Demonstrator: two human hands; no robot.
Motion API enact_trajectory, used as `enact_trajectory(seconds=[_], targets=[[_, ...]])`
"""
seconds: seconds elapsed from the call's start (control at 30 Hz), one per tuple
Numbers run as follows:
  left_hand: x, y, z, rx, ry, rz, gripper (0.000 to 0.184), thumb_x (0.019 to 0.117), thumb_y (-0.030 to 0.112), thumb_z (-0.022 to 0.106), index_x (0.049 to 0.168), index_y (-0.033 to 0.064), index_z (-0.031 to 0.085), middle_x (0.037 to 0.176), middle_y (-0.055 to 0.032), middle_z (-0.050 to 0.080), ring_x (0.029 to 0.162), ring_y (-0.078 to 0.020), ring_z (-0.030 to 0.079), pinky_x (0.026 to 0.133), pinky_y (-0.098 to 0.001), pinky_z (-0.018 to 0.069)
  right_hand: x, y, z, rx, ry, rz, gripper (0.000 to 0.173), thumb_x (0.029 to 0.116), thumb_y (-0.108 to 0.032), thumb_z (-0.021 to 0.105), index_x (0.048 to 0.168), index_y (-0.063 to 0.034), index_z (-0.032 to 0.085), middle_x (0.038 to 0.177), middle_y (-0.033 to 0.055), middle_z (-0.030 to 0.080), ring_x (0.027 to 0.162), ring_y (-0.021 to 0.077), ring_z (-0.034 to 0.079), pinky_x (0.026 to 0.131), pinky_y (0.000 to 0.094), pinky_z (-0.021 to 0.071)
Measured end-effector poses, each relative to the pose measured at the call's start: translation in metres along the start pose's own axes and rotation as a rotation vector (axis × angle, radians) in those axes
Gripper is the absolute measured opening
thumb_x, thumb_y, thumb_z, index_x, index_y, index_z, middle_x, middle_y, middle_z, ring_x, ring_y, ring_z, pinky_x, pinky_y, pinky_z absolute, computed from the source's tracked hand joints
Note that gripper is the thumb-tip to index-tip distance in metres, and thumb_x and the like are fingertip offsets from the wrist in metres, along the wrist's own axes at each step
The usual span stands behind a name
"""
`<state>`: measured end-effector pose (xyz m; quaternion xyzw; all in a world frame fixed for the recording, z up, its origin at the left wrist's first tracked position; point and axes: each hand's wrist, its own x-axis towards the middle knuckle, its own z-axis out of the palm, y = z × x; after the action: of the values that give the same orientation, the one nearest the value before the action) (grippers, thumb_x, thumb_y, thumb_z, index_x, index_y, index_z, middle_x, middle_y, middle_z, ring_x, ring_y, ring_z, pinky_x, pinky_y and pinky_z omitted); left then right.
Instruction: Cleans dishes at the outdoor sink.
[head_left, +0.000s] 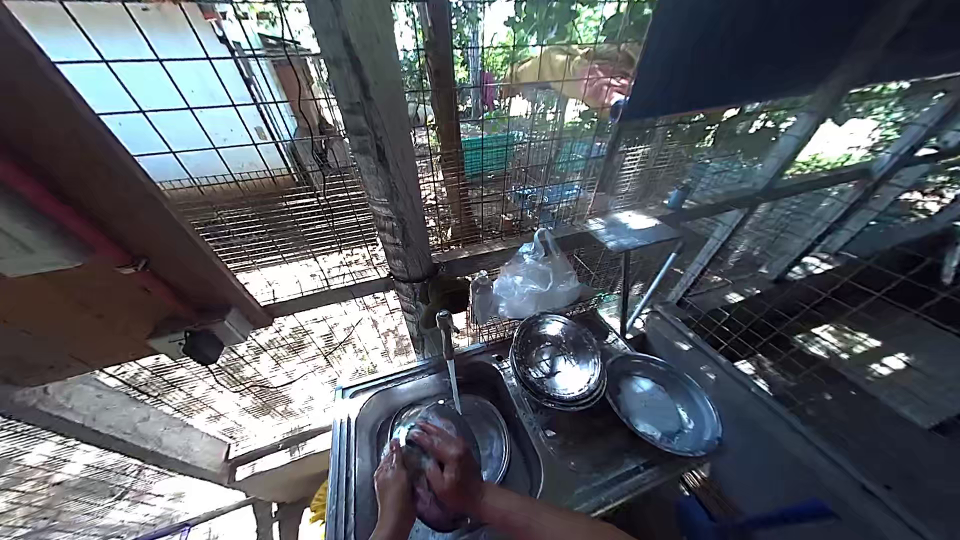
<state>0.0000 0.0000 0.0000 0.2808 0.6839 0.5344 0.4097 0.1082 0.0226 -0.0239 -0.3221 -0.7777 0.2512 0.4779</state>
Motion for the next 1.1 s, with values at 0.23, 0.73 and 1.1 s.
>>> enact_trajectory(seconds=[0.23,0.73,1.1], targets=[[0.000,0.031,-0.016,-0.102,0.020,0.037,0.045,0.1131,0.025,0.035,0.103,-0.0095,0.062,0.087,-0.0122,0.063,0.081,-0.0130,0.062,0.080,-0.0336,0.0533,0.012,0.033,-0.021,0.100,0.056,0.656,0.045,0.1057,-0.004,0.040,0.147,0.0139,0.044,0.153,0.0324,0.045,0.145,0.0406,0.043,0.123,0.0457,0.0313],[-0.001,0.046,-0.053,0.645,-0.464,0.291,0.032,0.0844,0.011,0.079,0.106,-0.0109,0.069,0.098,-0.0255,0.071,0.098,-0.0367,0.068,0.094,-0.0541,0.0508,0.056,-0.027,0.001,-0.050,-0.217,0.256,0.048,0.0973,-0.017,0.058,0.139,0.0067,0.059,0.153,0.0314,0.045,0.146,0.0461,0.040,0.120,0.0563,0.0329],[-0.001,0.074,-0.107,0.539,-0.578,0.332,0.034,0.0754,0.011,0.085,0.099,-0.0090,0.070,0.089,-0.0153,0.071,0.086,-0.0193,0.068,0.086,-0.0402,0.0536,0.089,-0.012,-0.016,0.236,-0.028,0.607,0.026,0.0974,-0.007,0.065,0.110,0.0155,0.065,0.106,0.0212,0.070,0.100,0.0165,0.065,0.096,0.0313,0.0510]])
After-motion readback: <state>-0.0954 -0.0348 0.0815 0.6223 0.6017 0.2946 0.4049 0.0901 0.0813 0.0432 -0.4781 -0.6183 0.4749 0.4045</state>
